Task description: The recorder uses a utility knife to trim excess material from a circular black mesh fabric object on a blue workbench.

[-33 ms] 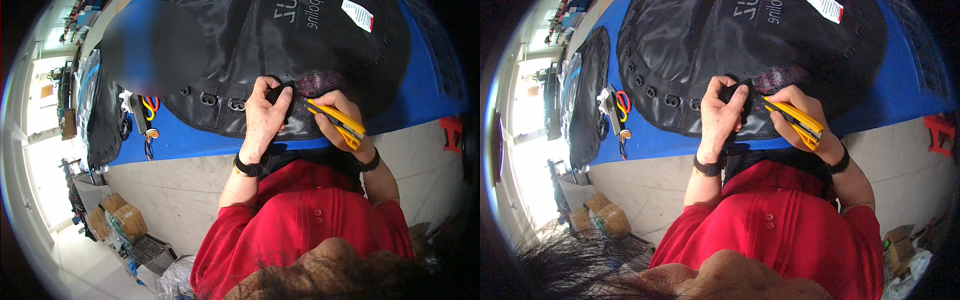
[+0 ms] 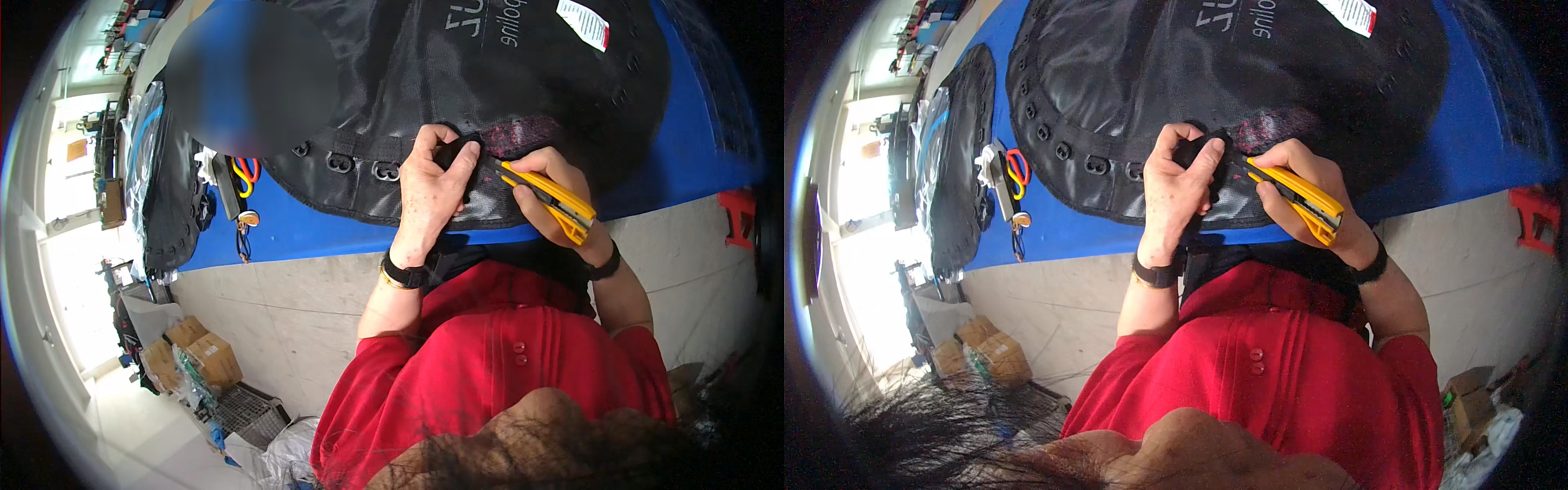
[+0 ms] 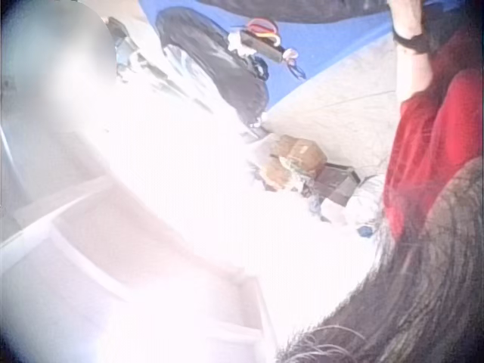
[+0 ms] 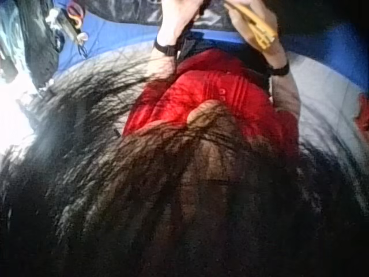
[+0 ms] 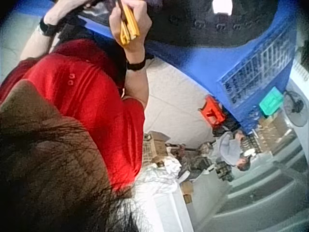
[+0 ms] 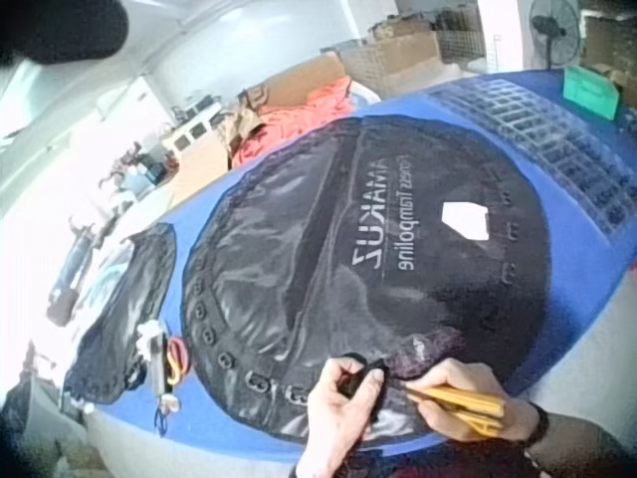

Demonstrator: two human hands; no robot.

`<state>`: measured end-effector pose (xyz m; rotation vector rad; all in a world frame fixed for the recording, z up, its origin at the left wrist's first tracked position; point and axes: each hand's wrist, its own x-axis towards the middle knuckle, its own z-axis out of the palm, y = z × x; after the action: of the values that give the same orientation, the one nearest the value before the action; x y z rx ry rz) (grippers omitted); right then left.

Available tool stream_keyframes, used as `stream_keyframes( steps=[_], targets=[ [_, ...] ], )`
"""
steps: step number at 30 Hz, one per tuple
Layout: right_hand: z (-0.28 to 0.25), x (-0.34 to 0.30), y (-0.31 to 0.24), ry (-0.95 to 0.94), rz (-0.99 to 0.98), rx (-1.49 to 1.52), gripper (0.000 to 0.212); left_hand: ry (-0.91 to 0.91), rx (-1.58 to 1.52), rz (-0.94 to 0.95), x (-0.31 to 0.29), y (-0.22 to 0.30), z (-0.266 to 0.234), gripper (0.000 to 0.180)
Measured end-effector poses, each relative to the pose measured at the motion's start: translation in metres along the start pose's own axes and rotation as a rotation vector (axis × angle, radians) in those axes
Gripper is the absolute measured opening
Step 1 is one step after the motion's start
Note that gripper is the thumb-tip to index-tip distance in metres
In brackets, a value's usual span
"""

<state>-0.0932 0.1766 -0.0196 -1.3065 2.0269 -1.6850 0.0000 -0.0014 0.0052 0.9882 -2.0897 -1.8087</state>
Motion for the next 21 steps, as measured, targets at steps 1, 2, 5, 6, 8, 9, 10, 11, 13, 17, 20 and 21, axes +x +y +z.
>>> stream_keyframes(
  steps=[1, 2, 5, 6, 8, 9, 10, 11, 13, 17, 20, 21],
  targets=[
    [0.002, 0.000, -0.001, 0.008, -0.008, 0.008, 0.020, -0.023, 0.027, -0.014, 0.000, 0.002, -0.002, 0.019],
    [-0.001, 0.000, 0.000, 0.003, -0.010, 0.010, 0.020, -0.018, 0.025, -0.015, 0.001, -0.001, 0.000, 0.019],
    [-0.007, 0.001, 0.001, -0.023, -0.001, 0.020, 0.021, -0.003, -0.029, -0.006, 0.002, -0.011, 0.004, 0.020],
    [-0.006, 0.000, 0.001, -0.016, 0.029, 0.027, 0.021, 0.001, -0.024, 0.002, 0.002, -0.012, 0.004, 0.020],
    [-0.005, -0.001, 0.000, -0.012, 0.061, 0.034, 0.022, 0.005, -0.020, 0.008, 0.001, -0.012, 0.004, 0.021],
    [-0.003, -0.001, -0.001, 0.046, 0.048, 0.024, 0.023, 0.003, -0.044, 0.002, 0.001, -0.012, 0.005, 0.021],
    [-0.002, 0.000, -0.002, 0.103, 0.036, 0.014, 0.023, 0.001, -0.069, -0.003, 0.001, -0.012, 0.005, 0.021],
    [-0.002, 0.001, -0.002, 0.099, 0.028, 0.001, 0.024, 0.000, -0.073, -0.005, 0.001, -0.011, 0.005, 0.021],
    [0.000, 0.004, -0.005, 0.121, 0.024, -0.017, 0.024, -0.020, -0.066, -0.010, 0.002, -0.008, 0.004, 0.020],
    [0.004, 0.008, -0.004, 0.137, 0.002, -0.055, 0.024, -0.036, -0.133, -0.037, 0.000, -0.008, 0.004, 0.019],
    [0.007, 0.008, -0.003, 0.126, 0.016, -0.072, 0.025, -0.031, -0.117, -0.042, 0.000, -0.006, 0.005, 0.019],
    [0.008, 0.009, -0.003, 0.133, 0.013, -0.079, 0.026, -0.035, -0.116, -0.047, 0.000, -0.005, 0.005, 0.019]
  ],
)
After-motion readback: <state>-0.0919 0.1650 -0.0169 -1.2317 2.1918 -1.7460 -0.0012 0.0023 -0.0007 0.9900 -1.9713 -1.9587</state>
